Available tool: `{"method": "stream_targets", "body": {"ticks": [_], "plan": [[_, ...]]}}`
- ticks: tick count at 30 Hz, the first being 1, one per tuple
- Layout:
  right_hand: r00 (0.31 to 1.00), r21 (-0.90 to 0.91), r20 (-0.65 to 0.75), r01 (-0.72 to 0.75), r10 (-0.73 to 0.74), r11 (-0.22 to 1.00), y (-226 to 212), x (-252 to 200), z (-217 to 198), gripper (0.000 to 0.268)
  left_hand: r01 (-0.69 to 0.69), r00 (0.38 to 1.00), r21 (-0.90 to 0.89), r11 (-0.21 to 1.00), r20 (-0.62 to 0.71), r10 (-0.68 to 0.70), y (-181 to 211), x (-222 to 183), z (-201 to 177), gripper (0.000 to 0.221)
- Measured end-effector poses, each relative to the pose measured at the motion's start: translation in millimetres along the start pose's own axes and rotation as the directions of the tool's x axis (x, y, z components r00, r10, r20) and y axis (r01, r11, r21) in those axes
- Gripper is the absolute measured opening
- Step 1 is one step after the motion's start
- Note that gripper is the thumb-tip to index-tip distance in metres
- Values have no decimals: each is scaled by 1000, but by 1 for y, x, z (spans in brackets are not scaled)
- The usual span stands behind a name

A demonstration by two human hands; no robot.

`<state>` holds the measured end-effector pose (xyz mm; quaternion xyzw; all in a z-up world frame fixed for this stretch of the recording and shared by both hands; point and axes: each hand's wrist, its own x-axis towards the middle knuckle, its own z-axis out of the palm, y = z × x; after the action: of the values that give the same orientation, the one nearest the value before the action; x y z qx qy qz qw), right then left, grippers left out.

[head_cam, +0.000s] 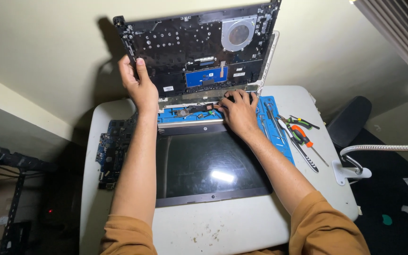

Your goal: A person disassembles a laptop by removing the motherboard, internal components, and the screen bezel using tools.

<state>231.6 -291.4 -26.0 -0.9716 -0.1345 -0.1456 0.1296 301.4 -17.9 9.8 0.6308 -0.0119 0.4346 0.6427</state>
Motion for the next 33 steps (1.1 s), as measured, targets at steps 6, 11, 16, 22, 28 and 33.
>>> {"method": "stream_targets", "body": {"ticks": [6, 11, 16, 22, 28, 33], "plan": [[1000, -24, -20, 18, -18, 1000, 5, -3, 7, 4, 33, 999, 20, 999, -19, -32, -6, -6, -1, 12], [997, -43, -69, 35, -38, 998, 4, -11, 5, 6, 56, 998, -16, 998, -17, -56, -11, -9, -3, 11], [995, -48, -90, 45, -49, 998, 4, -17, 2, 6, 54, 998, -23, 998, -13, -54, -14, -13, -6, 11], [994, -39, -104, 40, -44, 998, 4, -24, -3, 7, 53, 999, -30, 998, 13, -53, -12, -15, -13, 11], [990, -24, -131, 47, -50, 999, 6, -28, 2, 8, 48, 999, 0, 999, -1, -48, -10, -18, -12, 12], [989, -32, -141, 50, -54, 998, 6, -32, 4, 10, 47, 999, -10, 999, 7, -47, -12, -25, -5, 12]]}}
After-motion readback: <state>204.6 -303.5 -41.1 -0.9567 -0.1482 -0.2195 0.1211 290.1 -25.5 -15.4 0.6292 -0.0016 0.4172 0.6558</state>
